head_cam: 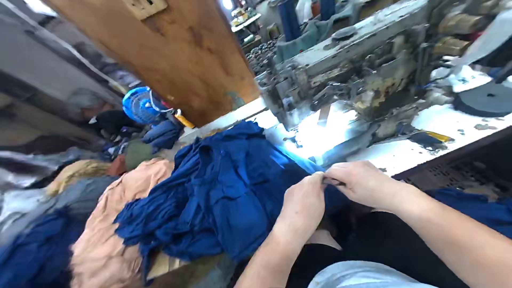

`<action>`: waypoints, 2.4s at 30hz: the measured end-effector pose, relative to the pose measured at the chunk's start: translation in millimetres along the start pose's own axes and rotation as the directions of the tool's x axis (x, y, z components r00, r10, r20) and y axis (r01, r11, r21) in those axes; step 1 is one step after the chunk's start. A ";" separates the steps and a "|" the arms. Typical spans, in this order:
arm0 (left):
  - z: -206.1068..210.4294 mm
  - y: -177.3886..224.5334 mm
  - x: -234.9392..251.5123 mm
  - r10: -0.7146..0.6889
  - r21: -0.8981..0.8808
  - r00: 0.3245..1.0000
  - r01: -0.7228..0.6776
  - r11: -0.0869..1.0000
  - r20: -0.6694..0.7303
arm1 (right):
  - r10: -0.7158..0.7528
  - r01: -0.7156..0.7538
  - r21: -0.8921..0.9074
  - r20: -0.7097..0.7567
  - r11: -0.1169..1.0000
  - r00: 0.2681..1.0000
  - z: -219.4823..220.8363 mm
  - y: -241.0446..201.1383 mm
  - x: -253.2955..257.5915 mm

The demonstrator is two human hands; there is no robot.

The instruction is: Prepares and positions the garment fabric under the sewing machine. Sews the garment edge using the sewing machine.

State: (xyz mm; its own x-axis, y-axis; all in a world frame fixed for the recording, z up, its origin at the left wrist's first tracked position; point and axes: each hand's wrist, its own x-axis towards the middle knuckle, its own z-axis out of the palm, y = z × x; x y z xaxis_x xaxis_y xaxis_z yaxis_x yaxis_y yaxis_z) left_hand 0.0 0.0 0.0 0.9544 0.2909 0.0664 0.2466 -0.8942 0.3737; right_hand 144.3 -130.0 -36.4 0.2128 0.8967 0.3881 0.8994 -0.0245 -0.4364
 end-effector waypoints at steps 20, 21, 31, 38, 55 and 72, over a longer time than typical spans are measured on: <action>108.1 -4.0 -86.2 -0.129 -0.942 0.981 -0.096 0.320 -0.144 | 0.215 -0.231 0.049 0.222 0.972 0.951 49.9 12.7 -122.7; 101.8 -4.4 -87.8 -0.117 -0.974 0.990 -0.049 0.220 -0.077 | 0.156 -0.163 0.040 0.137 0.986 0.978 43.7 12.1 -121.0; 80.0 1.3 -85.2 0.035 -0.898 0.994 -0.107 0.427 -0.102 | -0.372 0.409 0.121 -0.243 0.905 0.896 39.6 -9.9 -81.0; 92.0 -12.8 -81.6 0.127 -0.245 0.725 -0.386 0.889 -0.677 | -0.261 0.267 0.179 -0.058 0.947 0.964 39.7 -25.4 -36.3; 75.9 -33.0 -83.8 0.066 -0.496 0.769 -0.472 0.729 -0.635 | 0.047 0.079 0.526 -0.222 0.847 0.974 69.1 -31.7 -63.9; 50.3 -68.8 -94.6 0.108 -0.741 0.900 -0.412 0.529 -0.423 | 0.218 -0.080 0.865 -0.034 0.495 0.975 13.4 14.1 -49.4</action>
State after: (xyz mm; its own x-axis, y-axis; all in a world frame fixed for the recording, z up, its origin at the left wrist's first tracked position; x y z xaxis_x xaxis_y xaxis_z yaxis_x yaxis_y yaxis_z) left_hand -98.8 16.9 -78.5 0.8144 0.3086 0.4915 -0.3876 -0.3409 0.8564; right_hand 141.3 -168.7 -72.6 0.4171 0.8540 0.3110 0.0974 0.2982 -0.9495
